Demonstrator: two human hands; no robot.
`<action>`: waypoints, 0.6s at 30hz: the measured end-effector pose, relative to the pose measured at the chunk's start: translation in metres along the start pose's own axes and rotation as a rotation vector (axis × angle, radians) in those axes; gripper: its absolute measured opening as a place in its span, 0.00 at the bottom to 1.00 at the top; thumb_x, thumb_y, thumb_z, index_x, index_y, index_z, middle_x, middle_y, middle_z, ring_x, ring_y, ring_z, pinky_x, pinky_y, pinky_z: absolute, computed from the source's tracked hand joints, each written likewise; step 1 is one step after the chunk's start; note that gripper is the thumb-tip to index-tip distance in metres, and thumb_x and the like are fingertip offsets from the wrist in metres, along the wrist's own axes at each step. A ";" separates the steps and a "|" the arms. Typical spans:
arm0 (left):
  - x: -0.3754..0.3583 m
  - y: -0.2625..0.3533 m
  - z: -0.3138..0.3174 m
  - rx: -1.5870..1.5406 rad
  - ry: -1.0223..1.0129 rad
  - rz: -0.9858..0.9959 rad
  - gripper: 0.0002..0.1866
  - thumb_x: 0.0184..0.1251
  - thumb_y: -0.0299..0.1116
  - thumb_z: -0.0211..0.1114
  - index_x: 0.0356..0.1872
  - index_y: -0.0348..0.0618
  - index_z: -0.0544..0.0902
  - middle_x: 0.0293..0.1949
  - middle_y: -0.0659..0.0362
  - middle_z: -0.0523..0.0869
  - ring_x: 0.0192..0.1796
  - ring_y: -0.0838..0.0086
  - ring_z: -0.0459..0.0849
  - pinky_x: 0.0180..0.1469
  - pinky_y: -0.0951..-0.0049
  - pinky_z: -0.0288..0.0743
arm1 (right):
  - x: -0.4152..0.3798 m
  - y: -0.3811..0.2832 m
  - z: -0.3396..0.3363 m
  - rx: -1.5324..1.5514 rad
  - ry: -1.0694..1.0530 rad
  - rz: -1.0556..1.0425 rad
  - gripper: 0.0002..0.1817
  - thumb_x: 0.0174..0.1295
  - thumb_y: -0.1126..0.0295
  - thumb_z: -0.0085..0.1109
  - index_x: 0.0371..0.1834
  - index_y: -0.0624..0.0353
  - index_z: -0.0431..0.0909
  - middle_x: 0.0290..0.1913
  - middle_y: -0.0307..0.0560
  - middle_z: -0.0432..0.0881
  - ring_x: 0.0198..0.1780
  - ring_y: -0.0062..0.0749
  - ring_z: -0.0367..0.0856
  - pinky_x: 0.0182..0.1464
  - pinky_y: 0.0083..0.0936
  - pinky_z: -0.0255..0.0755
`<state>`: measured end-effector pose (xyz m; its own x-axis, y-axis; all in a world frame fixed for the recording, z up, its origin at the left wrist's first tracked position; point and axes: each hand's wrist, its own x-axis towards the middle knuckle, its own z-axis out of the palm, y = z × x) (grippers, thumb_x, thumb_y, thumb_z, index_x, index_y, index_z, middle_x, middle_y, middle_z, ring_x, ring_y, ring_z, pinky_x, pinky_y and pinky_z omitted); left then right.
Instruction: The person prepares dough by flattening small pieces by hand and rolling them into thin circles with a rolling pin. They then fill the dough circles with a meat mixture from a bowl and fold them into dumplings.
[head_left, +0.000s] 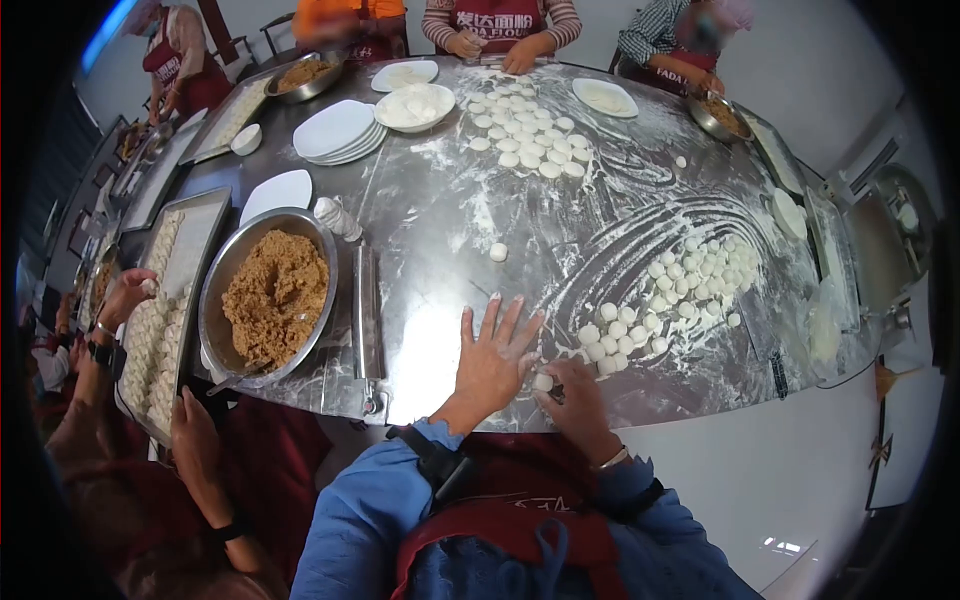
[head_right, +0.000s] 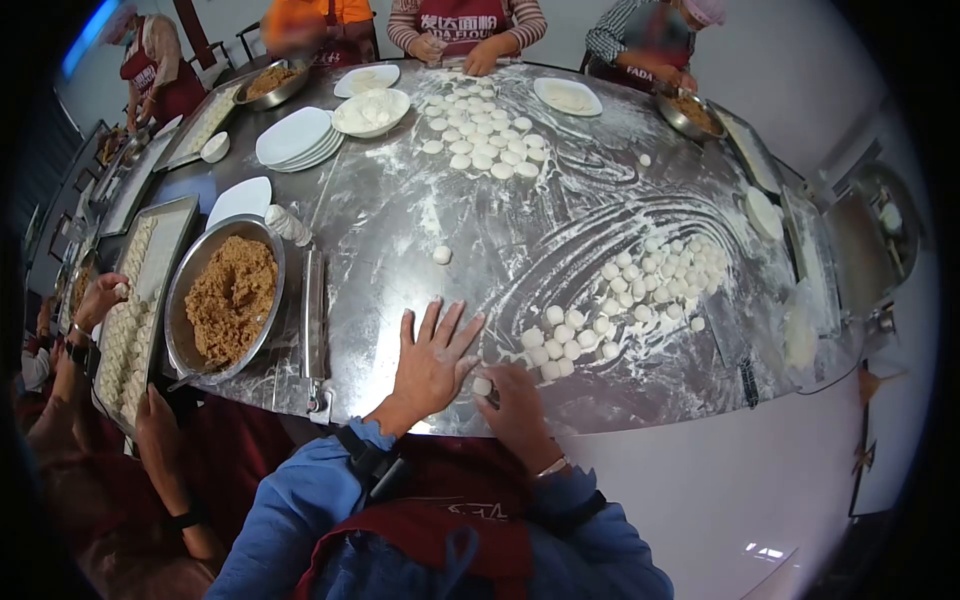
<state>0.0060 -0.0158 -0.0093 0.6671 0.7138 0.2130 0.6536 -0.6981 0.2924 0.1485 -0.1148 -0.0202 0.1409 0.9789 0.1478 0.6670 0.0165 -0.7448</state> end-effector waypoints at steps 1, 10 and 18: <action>-0.002 -0.005 0.002 0.007 -0.012 0.000 0.31 0.66 0.45 0.57 0.70 0.60 0.62 0.71 0.53 0.59 0.73 0.52 0.53 0.69 0.37 0.41 | 0.003 0.000 0.005 -0.028 0.025 -0.096 0.20 0.46 0.73 0.68 0.45 0.59 0.75 0.46 0.51 0.75 0.49 0.49 0.73 0.52 0.39 0.68; 0.003 -0.014 -0.046 0.053 0.162 -0.128 0.32 0.64 0.44 0.59 0.70 0.58 0.63 0.71 0.51 0.58 0.73 0.50 0.52 0.69 0.37 0.42 | 0.017 -0.015 0.015 -0.015 -0.008 -0.220 0.22 0.46 0.70 0.70 0.46 0.59 0.76 0.46 0.52 0.76 0.50 0.48 0.74 0.54 0.38 0.68; 0.013 0.028 0.016 -0.075 0.046 0.089 0.33 0.63 0.45 0.60 0.69 0.51 0.63 0.71 0.53 0.60 0.73 0.54 0.53 0.70 0.40 0.43 | 0.035 0.008 -0.047 -0.532 0.292 0.006 0.19 0.50 0.64 0.65 0.45 0.58 0.77 0.45 0.48 0.78 0.51 0.42 0.72 0.54 0.39 0.62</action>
<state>0.0385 -0.0274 -0.0132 0.7028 0.6524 0.2836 0.5631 -0.7538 0.3388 0.1929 -0.0903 0.0098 0.2906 0.8812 0.3728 0.9291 -0.1669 -0.3299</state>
